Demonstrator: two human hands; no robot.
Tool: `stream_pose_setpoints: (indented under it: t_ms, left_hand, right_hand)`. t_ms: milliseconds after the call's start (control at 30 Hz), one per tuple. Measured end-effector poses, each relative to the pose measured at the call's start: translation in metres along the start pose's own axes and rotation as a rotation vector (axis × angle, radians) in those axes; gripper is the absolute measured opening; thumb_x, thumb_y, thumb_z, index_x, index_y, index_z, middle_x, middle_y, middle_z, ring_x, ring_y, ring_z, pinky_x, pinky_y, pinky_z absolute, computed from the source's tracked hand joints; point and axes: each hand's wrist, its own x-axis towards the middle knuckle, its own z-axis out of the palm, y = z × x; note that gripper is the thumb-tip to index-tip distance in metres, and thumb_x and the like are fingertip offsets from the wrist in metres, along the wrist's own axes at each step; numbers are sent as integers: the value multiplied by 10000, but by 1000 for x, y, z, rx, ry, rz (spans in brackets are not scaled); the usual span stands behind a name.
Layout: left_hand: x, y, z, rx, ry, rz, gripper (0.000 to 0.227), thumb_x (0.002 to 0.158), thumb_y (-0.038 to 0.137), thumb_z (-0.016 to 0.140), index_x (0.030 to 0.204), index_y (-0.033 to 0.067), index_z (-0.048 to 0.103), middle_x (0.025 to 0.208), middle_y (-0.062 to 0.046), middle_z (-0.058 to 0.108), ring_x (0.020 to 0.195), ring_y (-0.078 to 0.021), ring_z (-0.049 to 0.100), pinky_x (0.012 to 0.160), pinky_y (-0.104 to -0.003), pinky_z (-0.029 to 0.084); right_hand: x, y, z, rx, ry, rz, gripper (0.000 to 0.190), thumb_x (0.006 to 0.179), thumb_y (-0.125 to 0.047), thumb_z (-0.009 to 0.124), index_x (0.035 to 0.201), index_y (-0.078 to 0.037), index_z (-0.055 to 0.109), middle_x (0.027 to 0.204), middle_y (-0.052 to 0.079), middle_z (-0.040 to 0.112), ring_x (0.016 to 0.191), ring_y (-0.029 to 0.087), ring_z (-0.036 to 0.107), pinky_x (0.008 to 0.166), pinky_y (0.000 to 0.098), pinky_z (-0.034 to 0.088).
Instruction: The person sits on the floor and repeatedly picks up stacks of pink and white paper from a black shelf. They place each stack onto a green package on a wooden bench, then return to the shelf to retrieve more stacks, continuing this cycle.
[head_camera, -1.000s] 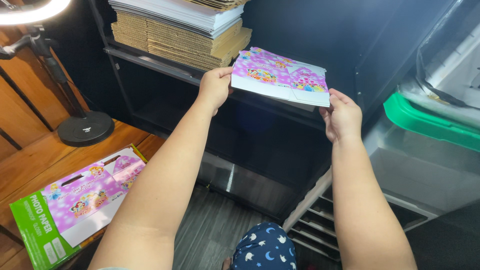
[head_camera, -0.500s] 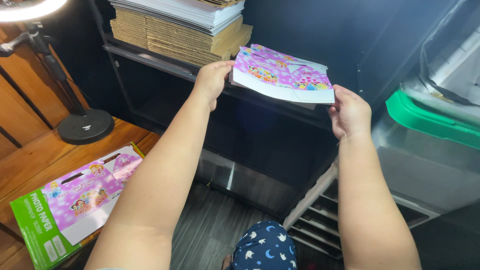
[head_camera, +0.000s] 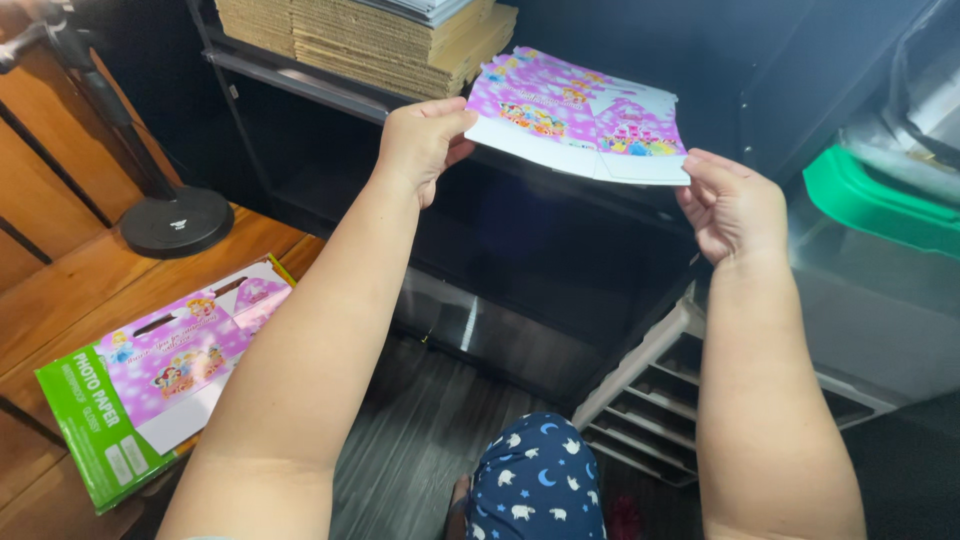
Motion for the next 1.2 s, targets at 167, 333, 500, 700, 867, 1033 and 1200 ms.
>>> stream_pose_setpoints:
  t_ms: [167,333,500,700,867,1033,1200]
  left_hand:
    - [-18,18,0,-39,9,-106,494,810,44,757,1299,-9,711,1088,-123,783,913,-158,726,790,-241,632]
    - [-22,14,-14,-115,3,-79,514,814,44,752,1322,-13,697,1093,-133,787,917,-163,727,766,-236,616]
    - [-48,37,-43,-138,38,-37,526,815,73,752,1334,7,699,1128,-113,780,932,-147,715,732,-213,598]
    - [-73,52,-104,-189,139,12,545,805,97,757,1344,34,700,1080,-84,793,893,-127,730,722,-199,566]
    - [-99,56,-174,-233,262,123,577,774,98,792,1337,23,690,1059,-84,797,827,-130,746,656,-198,587]
    - [-145,60,-233,-241,393,161,584,778,67,789,1348,0,684,1042,-94,796,822,-127,730,693,-204,589]
    - [-176,42,-293,-185,507,154,595,803,80,776,1386,23,667,1097,-93,789,867,-131,738,698,-207,592]
  right_hand:
    - [-20,-15,11,-45,52,78,346,788,-78,819,1122,-27,745,996,116,800,767,91,770,589,109,621]
    - [-34,-18,22,-35,40,70,354,786,-74,813,1130,-28,743,1014,122,802,802,115,792,576,104,615]
    - [-53,-19,46,-7,-28,54,327,763,-56,815,1086,-44,769,984,110,800,802,123,783,604,125,587]
    - [-91,-12,92,-29,-171,83,356,755,-79,826,1103,-47,758,1034,124,790,907,155,801,607,90,593]
    - [-119,15,138,-5,-289,131,445,745,-67,833,1177,0,747,989,130,784,774,125,771,598,96,620]
    - [-143,54,184,21,-405,203,419,739,-23,826,1151,4,755,927,133,787,712,130,745,614,144,611]
    - [-162,105,219,86,-537,281,398,747,37,813,1140,46,748,917,165,764,658,144,698,578,151,586]
